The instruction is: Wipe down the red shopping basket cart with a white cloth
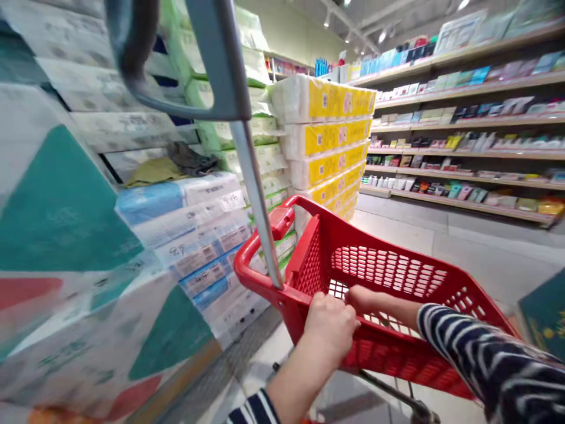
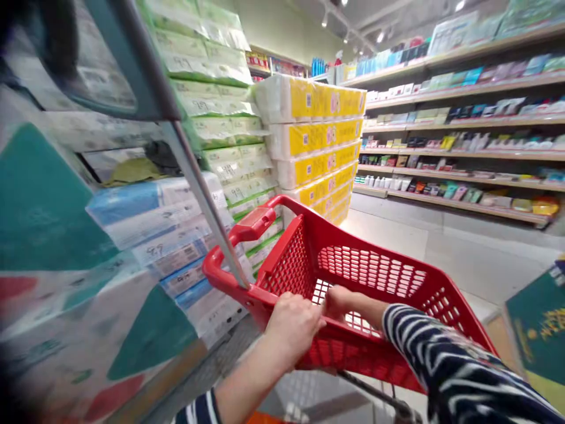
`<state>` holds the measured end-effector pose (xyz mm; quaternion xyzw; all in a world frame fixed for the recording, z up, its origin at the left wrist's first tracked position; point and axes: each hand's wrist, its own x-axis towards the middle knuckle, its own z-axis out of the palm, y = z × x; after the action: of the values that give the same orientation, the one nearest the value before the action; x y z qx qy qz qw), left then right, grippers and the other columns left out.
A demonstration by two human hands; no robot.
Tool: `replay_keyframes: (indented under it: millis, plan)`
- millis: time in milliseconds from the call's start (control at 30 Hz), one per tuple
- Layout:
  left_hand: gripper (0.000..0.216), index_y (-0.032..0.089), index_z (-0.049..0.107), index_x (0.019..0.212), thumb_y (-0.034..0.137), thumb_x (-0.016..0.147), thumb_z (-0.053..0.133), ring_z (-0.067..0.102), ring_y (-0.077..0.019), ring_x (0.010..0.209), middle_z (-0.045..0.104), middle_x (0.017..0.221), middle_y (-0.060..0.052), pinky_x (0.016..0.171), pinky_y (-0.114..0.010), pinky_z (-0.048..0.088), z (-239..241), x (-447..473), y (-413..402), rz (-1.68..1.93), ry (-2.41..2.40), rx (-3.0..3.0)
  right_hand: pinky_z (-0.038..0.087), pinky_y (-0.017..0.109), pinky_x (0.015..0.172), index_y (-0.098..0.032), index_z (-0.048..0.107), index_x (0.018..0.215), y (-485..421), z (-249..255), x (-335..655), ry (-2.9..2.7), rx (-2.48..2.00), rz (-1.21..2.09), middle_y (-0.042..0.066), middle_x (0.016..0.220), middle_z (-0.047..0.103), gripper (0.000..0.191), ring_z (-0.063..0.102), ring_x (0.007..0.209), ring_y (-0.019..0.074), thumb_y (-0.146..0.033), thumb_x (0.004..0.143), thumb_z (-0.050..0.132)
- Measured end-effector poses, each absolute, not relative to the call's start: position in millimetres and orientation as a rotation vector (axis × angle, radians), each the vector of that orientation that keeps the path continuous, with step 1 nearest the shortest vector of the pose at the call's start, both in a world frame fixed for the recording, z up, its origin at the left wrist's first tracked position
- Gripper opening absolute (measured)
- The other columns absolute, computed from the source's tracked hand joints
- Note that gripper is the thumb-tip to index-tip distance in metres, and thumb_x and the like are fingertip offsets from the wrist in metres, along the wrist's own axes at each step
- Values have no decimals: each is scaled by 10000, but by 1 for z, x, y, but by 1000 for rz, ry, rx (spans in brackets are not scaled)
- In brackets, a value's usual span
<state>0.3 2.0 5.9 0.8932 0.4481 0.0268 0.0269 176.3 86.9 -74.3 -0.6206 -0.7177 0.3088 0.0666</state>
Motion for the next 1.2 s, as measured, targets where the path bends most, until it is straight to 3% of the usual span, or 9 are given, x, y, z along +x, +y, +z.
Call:
replay_keyframes:
  millis: [100,233,367,467,567,700,867,1033,1200]
  plan:
    - [247,168,693,891,343,871,519,659,-220,843,719,853,-98,750,-358,423,11,-1,6,92,1401,2782,435,214,579,-140,637,983,73,-35,197,-2068,-1866,860,9,800,663,293,594,707,147,-96,696,610]
    - [294,137,707,880,326,884,483,665,-233,849,717,857,-135,743,-357,427,9,1,11,110,1421,2842,437,220,607,-154,653,970,21,0,214,-1900,-1743,674,-6,742,665,302,598,670,136,-142,711,499]
    - [293,105,699,869,207,888,425,664,-232,853,712,856,-147,766,-366,442,7,12,6,164,1464,2907,433,247,707,-190,675,983,-23,-10,186,-1939,-1801,264,40,941,691,301,610,849,173,-173,752,483]
    - [275,121,681,903,241,892,434,648,-218,906,710,910,-116,898,-401,422,3,8,-5,272,1404,2997,413,259,720,-245,647,1073,-40,-23,175,-2057,-1771,20,42,1031,680,303,599,906,177,-230,828,468]
    - [295,168,620,1098,190,886,416,567,-228,1106,658,1137,-102,1063,-506,277,-9,-16,-17,526,1445,3098,381,277,694,-282,665,1020,-54,-35,198,-2103,-1797,-183,31,972,688,239,585,857,184,-292,866,483]
    - [448,167,495,1303,144,873,373,372,-274,1319,490,1378,-115,1085,-530,247,-24,-52,-28,709,1756,3073,354,323,724,-303,663,1029,-71,-56,242,-1932,-1831,-408,34,1002,677,218,547,928,230,-309,867,518]
    - [465,163,495,1315,175,866,377,378,-268,1317,496,1375,-109,1097,-496,255,-25,-54,-32,636,1791,3084,380,296,787,-235,613,1127,-63,-66,204,-1962,-1534,-328,51,991,676,319,577,883,182,-163,826,535]
    - [472,142,492,1316,221,860,398,354,-282,1330,483,1386,-109,1103,-509,239,-18,-44,-29,523,1811,3050,353,311,807,-222,597,1152,-39,-58,143,-1978,-1452,-357,56,1014,683,323,582,902,189,-161,845,516]
    - [499,172,453,1347,176,854,373,335,-270,1343,449,1415,-93,1103,-537,205,-13,-50,-14,464,1742,3094,313,325,820,-222,620,1111,-42,-69,197,-2011,-1573,-438,51,995,696,295,582,875,188,-154,850,501]
